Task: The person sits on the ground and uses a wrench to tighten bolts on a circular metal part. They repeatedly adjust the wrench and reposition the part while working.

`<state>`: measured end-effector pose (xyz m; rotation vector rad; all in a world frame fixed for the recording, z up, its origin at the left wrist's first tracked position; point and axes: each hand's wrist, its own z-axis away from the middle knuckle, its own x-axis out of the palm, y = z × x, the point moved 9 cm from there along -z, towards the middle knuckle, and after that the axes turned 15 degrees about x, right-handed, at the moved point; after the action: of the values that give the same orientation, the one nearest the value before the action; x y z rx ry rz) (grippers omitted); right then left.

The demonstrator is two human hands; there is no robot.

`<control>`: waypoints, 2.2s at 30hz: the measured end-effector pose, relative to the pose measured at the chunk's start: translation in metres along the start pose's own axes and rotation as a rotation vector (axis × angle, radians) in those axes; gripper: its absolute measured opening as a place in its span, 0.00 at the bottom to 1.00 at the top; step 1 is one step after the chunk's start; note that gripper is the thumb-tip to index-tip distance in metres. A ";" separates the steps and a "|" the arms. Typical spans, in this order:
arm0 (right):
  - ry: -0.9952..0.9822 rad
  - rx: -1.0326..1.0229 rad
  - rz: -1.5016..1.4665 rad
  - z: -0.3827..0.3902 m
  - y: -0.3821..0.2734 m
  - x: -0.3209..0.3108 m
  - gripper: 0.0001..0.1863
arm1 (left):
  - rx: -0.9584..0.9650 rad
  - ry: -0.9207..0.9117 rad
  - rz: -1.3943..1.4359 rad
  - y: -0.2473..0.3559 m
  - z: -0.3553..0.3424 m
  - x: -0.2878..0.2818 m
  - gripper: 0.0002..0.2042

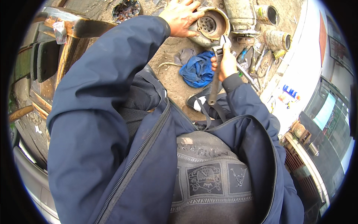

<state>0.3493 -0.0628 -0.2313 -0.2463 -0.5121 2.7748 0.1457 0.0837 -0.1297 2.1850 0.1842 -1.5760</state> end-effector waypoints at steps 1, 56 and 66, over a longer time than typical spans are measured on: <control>0.065 -0.045 0.170 0.003 -0.012 -0.012 0.29 | -0.016 -0.013 -0.003 0.000 0.000 0.000 0.39; 0.058 -0.105 0.201 -0.001 -0.030 -0.015 0.29 | -0.083 0.140 -0.122 0.002 -0.008 0.000 0.33; 0.210 -0.856 1.814 0.013 -0.137 -0.001 0.31 | -0.096 0.066 -0.098 0.005 -0.013 -0.002 0.34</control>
<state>0.3844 0.0546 -0.1685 -1.9987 -2.2577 3.4852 0.1582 0.0847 -0.1227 2.1841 0.3845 -1.5151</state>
